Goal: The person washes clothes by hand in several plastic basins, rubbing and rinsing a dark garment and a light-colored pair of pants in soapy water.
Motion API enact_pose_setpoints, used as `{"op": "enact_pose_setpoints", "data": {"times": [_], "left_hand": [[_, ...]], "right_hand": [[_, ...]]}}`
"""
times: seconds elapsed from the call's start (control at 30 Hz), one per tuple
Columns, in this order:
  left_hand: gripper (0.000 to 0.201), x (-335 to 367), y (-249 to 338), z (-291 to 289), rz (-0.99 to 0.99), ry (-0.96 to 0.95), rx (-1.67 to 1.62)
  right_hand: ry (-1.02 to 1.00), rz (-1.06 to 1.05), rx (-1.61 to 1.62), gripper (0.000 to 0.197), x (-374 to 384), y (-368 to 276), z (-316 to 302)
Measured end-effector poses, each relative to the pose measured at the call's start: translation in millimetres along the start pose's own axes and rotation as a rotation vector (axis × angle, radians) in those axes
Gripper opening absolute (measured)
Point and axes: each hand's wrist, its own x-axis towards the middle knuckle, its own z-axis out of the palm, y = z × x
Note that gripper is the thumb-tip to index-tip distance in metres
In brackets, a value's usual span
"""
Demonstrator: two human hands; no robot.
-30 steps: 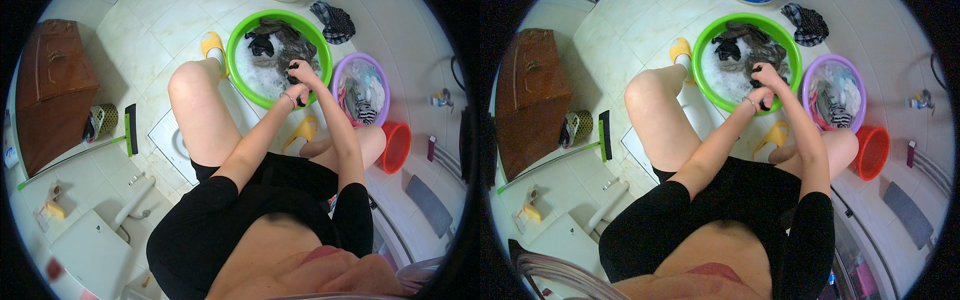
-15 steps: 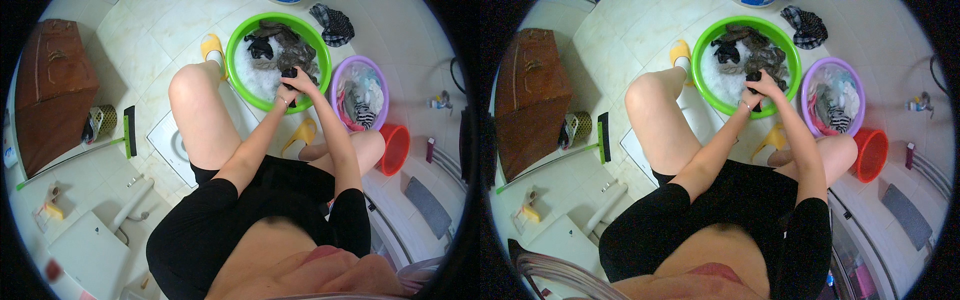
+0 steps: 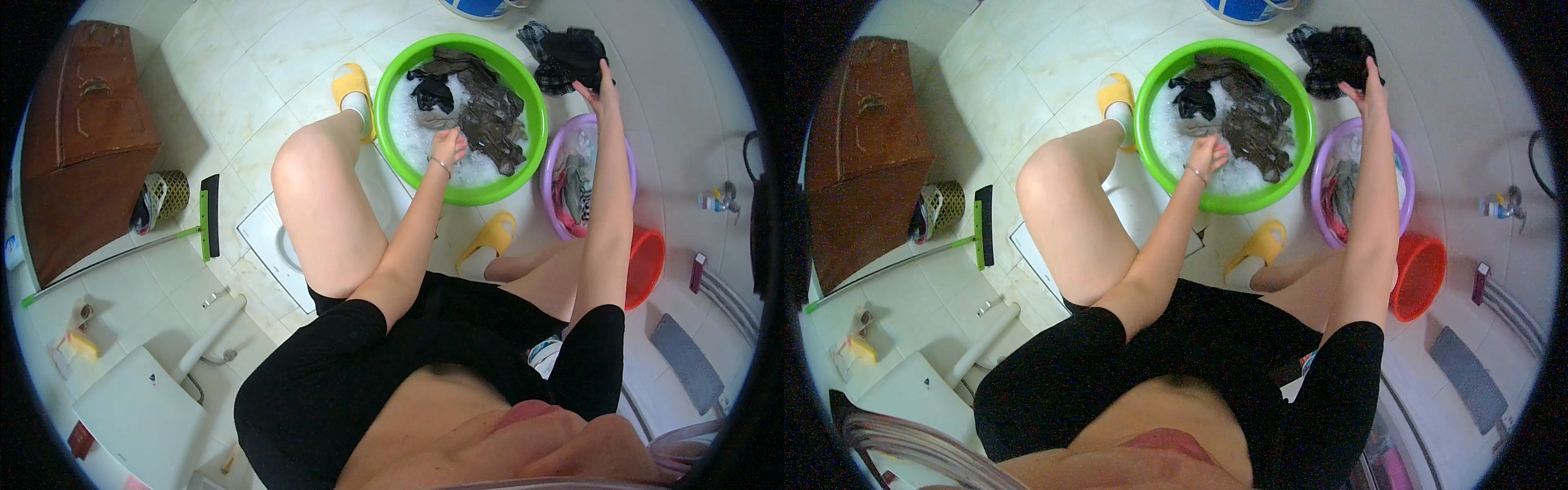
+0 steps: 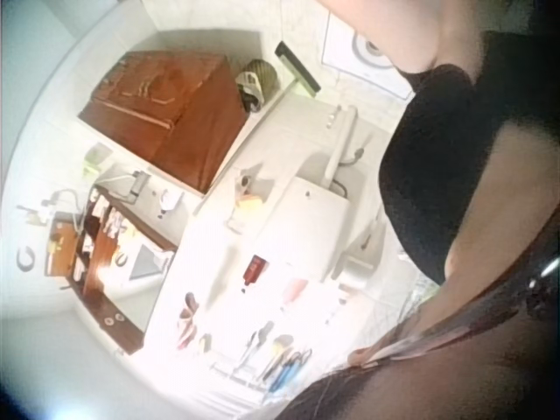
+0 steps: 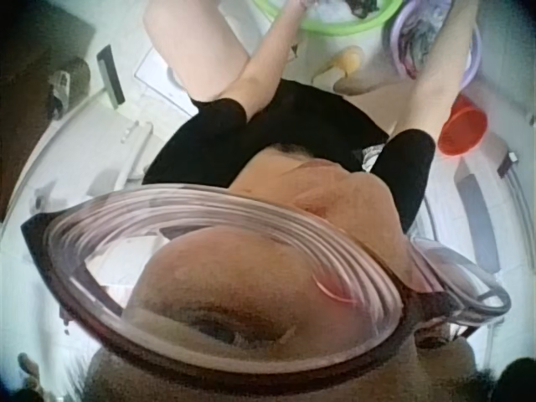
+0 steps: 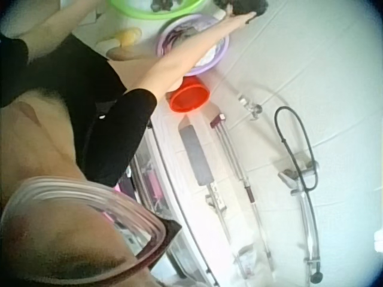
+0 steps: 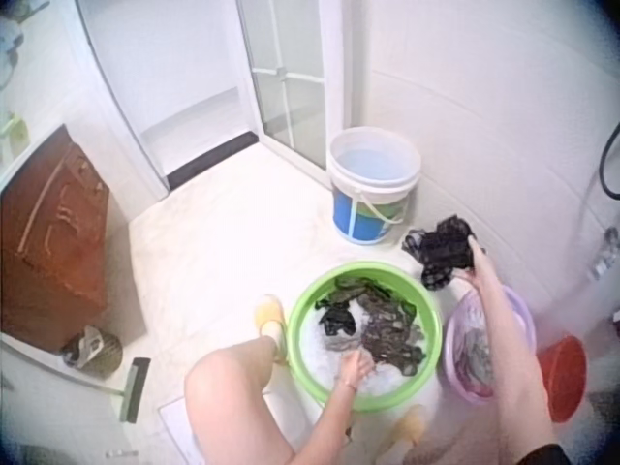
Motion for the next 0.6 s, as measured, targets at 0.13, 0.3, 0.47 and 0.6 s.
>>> {"op": "enact_pose_setpoints", "data": {"times": [0.13,0.3,0.47,0.6], "left_hand": [[0.021,25.2,-29.3,-22.0,-0.047,0.132,-0.107],[0.016,41.0,-40.8,-29.9,-0.088,0.171,-0.150],[0.010,19.2,-35.1,-18.6,-0.122,0.276,-0.185],[0.009,30.7,-32.8,-23.2,-0.115,0.277,-0.292]], "right_hand": [[0.016,-0.198,-0.713,0.042,24.7,76.5,50.4],[-0.489,-0.978,-1.160,0.058,-33.0,213.8,147.4],[-0.483,-0.572,-1.485,0.055,-35.7,240.3,159.1],[-0.610,-0.516,-1.031,0.040,-30.1,200.6,147.1]]}}
